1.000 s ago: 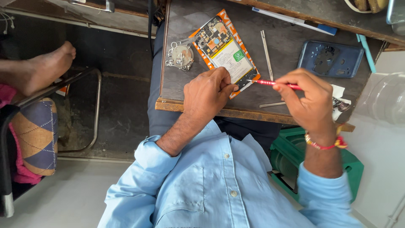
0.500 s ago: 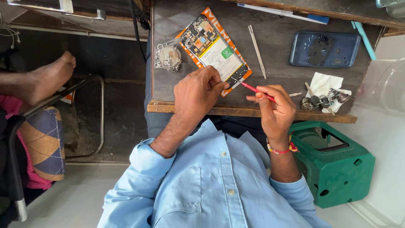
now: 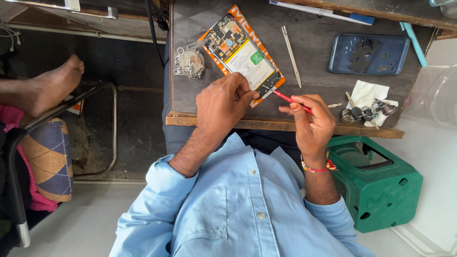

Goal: The person uses a red screwdriver to remove screws from the back of a disassembled smartphone. They then use a metal spudger to pry and separate components within the phone's chassis.

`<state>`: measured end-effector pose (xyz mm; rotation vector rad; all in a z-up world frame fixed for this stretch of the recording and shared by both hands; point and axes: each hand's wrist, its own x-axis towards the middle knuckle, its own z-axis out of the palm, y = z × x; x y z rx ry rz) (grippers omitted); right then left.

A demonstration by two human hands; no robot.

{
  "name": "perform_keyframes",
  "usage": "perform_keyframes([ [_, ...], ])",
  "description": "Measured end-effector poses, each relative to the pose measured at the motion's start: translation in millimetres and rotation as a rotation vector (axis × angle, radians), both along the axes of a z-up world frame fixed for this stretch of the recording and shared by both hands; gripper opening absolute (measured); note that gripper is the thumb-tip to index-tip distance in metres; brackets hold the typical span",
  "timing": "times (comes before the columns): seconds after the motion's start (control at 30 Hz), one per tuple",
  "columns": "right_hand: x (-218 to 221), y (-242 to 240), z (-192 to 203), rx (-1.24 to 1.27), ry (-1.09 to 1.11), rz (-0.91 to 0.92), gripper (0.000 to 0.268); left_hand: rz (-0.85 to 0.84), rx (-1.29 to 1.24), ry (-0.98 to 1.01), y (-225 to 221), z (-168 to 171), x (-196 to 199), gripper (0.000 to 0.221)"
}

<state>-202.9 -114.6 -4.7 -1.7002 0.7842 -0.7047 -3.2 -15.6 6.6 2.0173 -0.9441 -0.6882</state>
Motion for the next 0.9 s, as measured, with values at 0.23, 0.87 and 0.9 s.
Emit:
perform_keyframes([
  [0.23, -2, 0, -1, -0.008, -0.018, 0.002, 0.015, -0.010, -0.006, -0.006, 1, -1, 0, 0.031],
  [0.87, -94, -11, 13, 0.156, -0.303, -0.286, 0.015, -0.394, -0.251, 0.128, -114, -13, -41, 0.012],
  [0.9, -103, -13, 12, 0.154, -0.323, -0.338, 0.015, -0.408, -0.308, 0.023, -133, -17, -44, 0.012],
])
